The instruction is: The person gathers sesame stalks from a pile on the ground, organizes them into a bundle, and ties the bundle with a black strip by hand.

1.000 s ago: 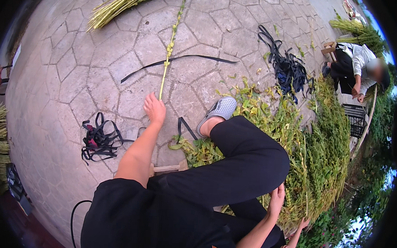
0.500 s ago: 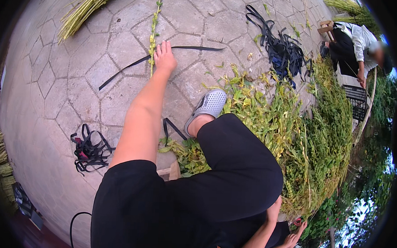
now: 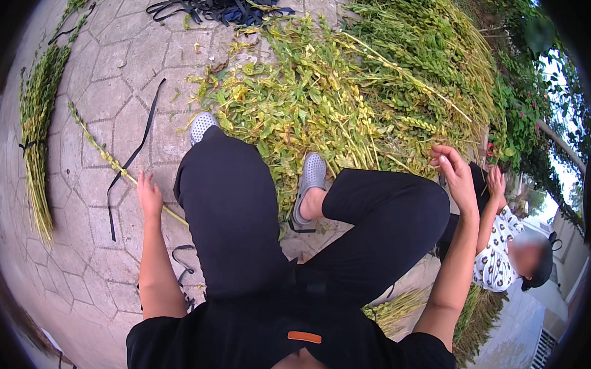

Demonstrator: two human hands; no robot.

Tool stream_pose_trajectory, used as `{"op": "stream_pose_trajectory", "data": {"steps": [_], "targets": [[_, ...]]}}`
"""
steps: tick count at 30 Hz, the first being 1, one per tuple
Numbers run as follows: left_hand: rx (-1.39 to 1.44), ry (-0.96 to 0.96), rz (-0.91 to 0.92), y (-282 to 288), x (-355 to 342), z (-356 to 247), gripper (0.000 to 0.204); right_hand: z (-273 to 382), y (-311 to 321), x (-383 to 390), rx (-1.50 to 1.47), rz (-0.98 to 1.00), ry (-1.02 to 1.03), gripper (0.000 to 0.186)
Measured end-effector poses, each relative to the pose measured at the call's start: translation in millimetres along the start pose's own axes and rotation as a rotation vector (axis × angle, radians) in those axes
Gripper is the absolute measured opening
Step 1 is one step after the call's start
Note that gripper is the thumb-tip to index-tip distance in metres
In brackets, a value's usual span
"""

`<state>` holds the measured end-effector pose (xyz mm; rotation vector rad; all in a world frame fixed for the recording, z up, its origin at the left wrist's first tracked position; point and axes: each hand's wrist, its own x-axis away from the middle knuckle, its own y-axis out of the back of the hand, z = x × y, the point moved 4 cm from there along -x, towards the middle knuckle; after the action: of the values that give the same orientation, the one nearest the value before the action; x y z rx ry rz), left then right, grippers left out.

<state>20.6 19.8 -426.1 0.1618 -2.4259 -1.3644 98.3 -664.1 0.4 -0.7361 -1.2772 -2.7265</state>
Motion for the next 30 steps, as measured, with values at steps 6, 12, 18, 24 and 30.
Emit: {"op": "stream_pose_trajectory", "data": {"steps": [6, 12, 18, 24, 30], "targets": [[0.075, -0.274, -0.034, 68, 45, -112, 0.032, -171, -101, 27, 0.368, 0.125, -0.077, 0.035], [0.469, -0.368, -0.230, 226, 40, -264, 0.031, -227, -241, 34, 0.166, -0.122, 0.022, 0.038], [0.644, -0.612, -0.407, 321, 24, -410, 0.028, -249, -271, 26, 0.237, -0.307, -0.174, 0.019], [0.460, -0.820, 0.166, 234, 33, -600, 0.027, -194, -270, -5, 0.384, -0.480, 0.096, 0.043], [0.058, -0.734, 0.302, 6, -32, -593, 0.030, -176, -275, -49, 0.630, -0.425, 0.368, 0.059]]}}
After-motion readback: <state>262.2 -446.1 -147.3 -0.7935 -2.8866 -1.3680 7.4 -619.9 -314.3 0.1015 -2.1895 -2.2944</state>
